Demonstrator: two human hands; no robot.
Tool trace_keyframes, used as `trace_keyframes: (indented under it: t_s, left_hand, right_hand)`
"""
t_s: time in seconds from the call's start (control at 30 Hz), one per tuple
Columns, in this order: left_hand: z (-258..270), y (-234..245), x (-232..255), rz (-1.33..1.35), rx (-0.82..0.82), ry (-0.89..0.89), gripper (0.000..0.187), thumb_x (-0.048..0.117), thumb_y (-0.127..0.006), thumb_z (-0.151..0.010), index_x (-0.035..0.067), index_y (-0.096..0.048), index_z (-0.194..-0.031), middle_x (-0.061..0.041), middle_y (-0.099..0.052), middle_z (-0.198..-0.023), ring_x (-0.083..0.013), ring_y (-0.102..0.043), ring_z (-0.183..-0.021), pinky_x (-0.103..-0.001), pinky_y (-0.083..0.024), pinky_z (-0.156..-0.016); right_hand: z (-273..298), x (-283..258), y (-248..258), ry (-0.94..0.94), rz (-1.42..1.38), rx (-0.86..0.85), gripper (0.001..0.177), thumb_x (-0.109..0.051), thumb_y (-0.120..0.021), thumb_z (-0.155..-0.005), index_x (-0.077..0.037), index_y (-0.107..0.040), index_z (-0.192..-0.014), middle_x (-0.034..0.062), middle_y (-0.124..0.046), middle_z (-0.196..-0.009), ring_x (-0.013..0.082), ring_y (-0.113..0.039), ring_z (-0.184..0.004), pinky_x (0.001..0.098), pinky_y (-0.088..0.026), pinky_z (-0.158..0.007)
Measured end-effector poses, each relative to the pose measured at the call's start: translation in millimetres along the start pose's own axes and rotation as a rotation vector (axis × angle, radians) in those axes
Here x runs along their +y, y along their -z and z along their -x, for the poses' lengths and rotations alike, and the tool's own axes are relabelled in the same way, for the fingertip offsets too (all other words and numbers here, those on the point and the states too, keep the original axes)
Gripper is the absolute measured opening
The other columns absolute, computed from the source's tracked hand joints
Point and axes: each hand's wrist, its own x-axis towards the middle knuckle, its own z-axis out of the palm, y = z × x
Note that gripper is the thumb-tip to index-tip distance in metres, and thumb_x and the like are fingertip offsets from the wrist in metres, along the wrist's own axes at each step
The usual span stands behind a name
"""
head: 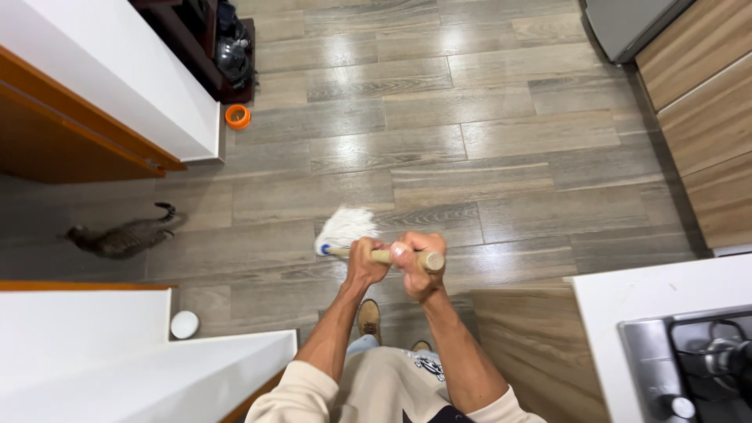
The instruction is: The person mops the wood-look floor of a home, pushing a string mop back and forth across the hallway, kitchen, and laundry area while a cat walks nearby. At the end they carry the mop to the laundry corner and pull the mop head off the handle.
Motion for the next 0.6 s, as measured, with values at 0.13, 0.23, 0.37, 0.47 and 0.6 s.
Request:
trace_keyframes:
  t_s: [0.13,0.23,0.37,0.47,0.6]
  left_hand:
    - [50,-29,6,0.002,0.188,0.078,0.047,0.028,-0.08,-0.095,0.0,-0.063,-0.062,-0.023,-0.063,-0.06,-0.0462,-0.062,-0.056,-0.052,-0.051,-0.059]
    - [83,-62,18,0.041,0.309,0.021,0.048,0.026,-0.078,-0.096,0.0,-0.059,-0.06,-0.022,-0.058,-0.058,-0.0449,-0.057,-0.053,-0.052,-0.047,-0.055]
    - [112,-105,54,0.166,0.268,0.025,0.045,0.025,-0.079,-0.094,0.003,-0.059,-0.06,-0.02,-0.052,-0.056,-0.0347,-0.052,-0.048,-0.05,-0.045,-0.051]
    - [118,-135,76,0.23,0.21,-0.009,0.051,0.028,-0.08,-0.095,0.002,-0.053,-0.06,-0.017,-0.047,-0.055,-0.0278,-0.045,-0.048,-0.049,-0.042,-0.051]
    - [127,-181,77,0.359,0.09,-0.168,0.055,0.029,-0.084,-0.09,0.001,-0.046,-0.06,-0.016,-0.045,-0.055,-0.0242,-0.042,-0.052,-0.049,-0.037,-0.051]
  right_hand:
    - [25,-23,30,-0.157,-0.089,-0.211,0.05,-0.023,-0.071,-0.108,-0.007,-0.047,-0.068,0.0019,-0.051,-0.06,0.0113,-0.043,-0.054,0.0341,-0.033,-0.052]
    - [41,-53,57,-0.17,0.026,-0.3,0.047,-0.021,-0.069,-0.104,-0.006,-0.047,-0.066,0.0022,-0.047,-0.057,0.0131,-0.04,-0.051,0.0358,-0.032,-0.052]
    - [62,-101,89,-0.087,0.187,-0.325,0.044,-0.019,-0.069,-0.101,-0.005,-0.047,-0.067,0.0042,-0.038,-0.058,0.017,-0.038,-0.05,0.0381,-0.031,-0.054]
    - [78,-135,103,-0.079,0.255,-0.295,0.04,-0.018,-0.069,-0.1,-0.003,-0.048,-0.068,0.0063,-0.038,-0.06,0.0189,-0.038,-0.051,0.0384,-0.032,-0.054]
    - [99,-171,112,-0.065,0.358,-0.246,0.038,-0.014,-0.07,-0.099,-0.003,-0.05,-0.07,0.0076,-0.042,-0.06,0.0193,-0.041,-0.051,0.0388,-0.035,-0.055]
